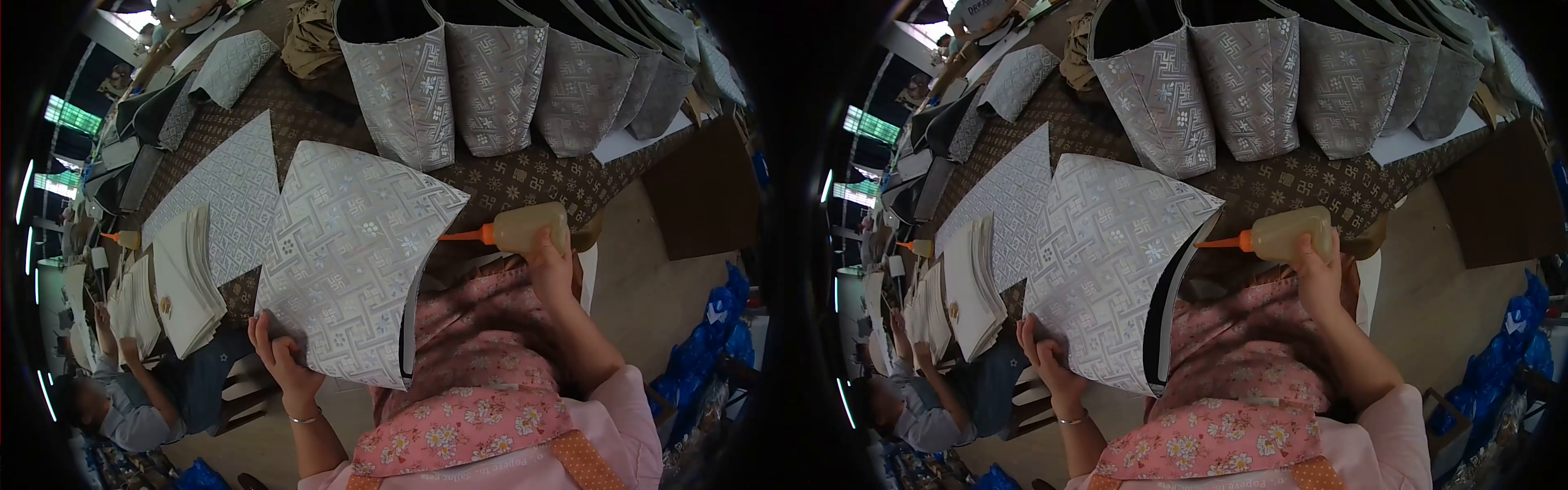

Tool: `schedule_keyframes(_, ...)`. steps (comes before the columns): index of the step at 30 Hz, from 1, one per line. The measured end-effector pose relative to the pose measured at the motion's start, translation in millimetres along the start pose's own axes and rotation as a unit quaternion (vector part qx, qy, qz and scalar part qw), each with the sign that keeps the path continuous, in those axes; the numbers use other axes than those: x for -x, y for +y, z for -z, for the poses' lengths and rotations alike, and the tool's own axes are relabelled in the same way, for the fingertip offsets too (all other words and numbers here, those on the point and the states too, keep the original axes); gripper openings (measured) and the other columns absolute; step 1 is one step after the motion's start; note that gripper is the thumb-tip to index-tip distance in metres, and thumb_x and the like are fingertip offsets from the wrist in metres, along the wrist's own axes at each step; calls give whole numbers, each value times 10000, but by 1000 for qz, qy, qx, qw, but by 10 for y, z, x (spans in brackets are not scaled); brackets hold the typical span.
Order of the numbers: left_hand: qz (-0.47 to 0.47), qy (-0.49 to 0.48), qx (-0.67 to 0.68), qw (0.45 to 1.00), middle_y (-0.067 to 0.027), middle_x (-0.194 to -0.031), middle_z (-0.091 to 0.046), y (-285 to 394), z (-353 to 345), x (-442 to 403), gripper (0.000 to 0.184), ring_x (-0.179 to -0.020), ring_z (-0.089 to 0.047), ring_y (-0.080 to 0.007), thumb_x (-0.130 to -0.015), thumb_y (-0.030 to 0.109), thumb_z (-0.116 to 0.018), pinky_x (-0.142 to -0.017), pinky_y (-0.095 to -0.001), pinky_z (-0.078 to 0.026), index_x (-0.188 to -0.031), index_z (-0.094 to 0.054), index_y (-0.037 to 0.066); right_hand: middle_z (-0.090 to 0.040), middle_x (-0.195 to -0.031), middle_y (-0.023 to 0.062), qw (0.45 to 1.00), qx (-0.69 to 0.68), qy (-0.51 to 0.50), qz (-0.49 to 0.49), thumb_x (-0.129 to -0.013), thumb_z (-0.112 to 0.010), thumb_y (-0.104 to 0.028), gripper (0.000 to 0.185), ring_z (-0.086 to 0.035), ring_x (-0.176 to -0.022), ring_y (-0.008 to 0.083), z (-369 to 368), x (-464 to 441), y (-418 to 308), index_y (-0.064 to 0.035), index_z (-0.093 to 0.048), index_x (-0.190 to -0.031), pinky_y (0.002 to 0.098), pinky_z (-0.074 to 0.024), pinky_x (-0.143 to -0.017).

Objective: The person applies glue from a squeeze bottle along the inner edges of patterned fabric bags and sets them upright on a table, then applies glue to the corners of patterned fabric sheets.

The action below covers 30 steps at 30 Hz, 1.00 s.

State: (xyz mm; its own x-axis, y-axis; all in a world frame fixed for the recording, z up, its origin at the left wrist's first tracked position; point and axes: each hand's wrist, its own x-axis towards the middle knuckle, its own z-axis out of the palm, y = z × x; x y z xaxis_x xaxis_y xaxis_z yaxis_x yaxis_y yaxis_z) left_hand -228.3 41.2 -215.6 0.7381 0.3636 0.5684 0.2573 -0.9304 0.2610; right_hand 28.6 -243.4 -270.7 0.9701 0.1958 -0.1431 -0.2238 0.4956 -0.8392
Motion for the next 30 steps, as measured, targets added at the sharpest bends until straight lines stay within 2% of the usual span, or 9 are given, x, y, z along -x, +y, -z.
schedule_keyframes(6,-2,-4,-4,1000,-184,-1318,-366,7,6,-7,496,-1247,-289,-422,-670,328,-758,-1001,-498,-262,-769,-350,63,-487,-1104,58,995,-3,-36,-98,-868,-603,-237,438,-515,-1028,174,-63,50,70,-62,-377,-1200,324,-473,-835)
schedule_keyframes(10,-5,-9,-8,1000,-184,-1319,-365,25,14,-18,496,-1249,-286,-424,-672,332,-756,-1000,-496,-263,-767,-350,63,-496,-1095,53,991,16,-54,-123,-850,-628,-240,457,-514,-1033,175,-110,92,51,-62,-388,-1195,324,-470,-843)
schedule_keyframes(12,-1,-6,-8,1000,-184,-1323,-362,21,3,-4,495,-1250,-284,-424,-674,335,-755,-1000,-496,-262,-763,-351,63,-504,-1071,46,981,19,-111,-158,-837,-644,-238,448,-515,-1019,167,-100,111,40,-61,-409,-1175,315,-462,-842)
schedule_keyframes(16,-2,-6,-7,1000,-187,-1327,-359,7,-5,10,494,-1250,-284,-424,-678,337,-753,-1002,-499,-260,-764,-351,63,-514,-1041,37,975,32,-138,-170,-818,-665,-253,456,-518,-986,155,-112,234,20,-67,-424,-1157,303,-451,-831)
schedule_keyframes(22,-7,-10,-13,1000,-190,-1321,-362,27,16,-14,484,-1247,-286,-430,-679,324,-747,-1000,-507,-264,-769,-348,65,-523,-1004,26,950,61,-164,-257,-793,-689,-310,484,-518,-934,143,-14,505,9,-72,-435,-1131,299,-439,-804)
schedule_keyframes(25,-6,-5,-10,1000,-189,-1324,-356,41,20,-18,474,-1242,-292,-432,-660,300,-756,-997,-506,-268,-758,-358,61,-531,-1038,47,940,62,-206,-263,-784,-694,-325,525,-528,-983,176,-49,609,-68,-68,-412,-1144,330,-449,-836)
schedule_keyframes(28,-3,-15,-6,1000,-184,-1274,-375,104,138,-139,447,-1213,-312,-432,-612,253,-773,-986,-504,-276,-761,-394,69,-539,-1071,77,938,-9,-239,-252,-778,-699,-319,561,-525,-1051,224,-210,586,-210,-71,-380,-1168,362,-443,-889)
schedule_keyframes(30,-26,-155,-56,986,-152,-1204,-395,161,322,-274,465,-1176,-333,-424,-533,243,-806,-966,-492,-294,-799,-456,89,-521,-1128,101,931,-48,-247,-264,-790,-688,-268,559,-491,-1127,257,-175,529,-245,-81,-355,-1198,392,-405,-956)
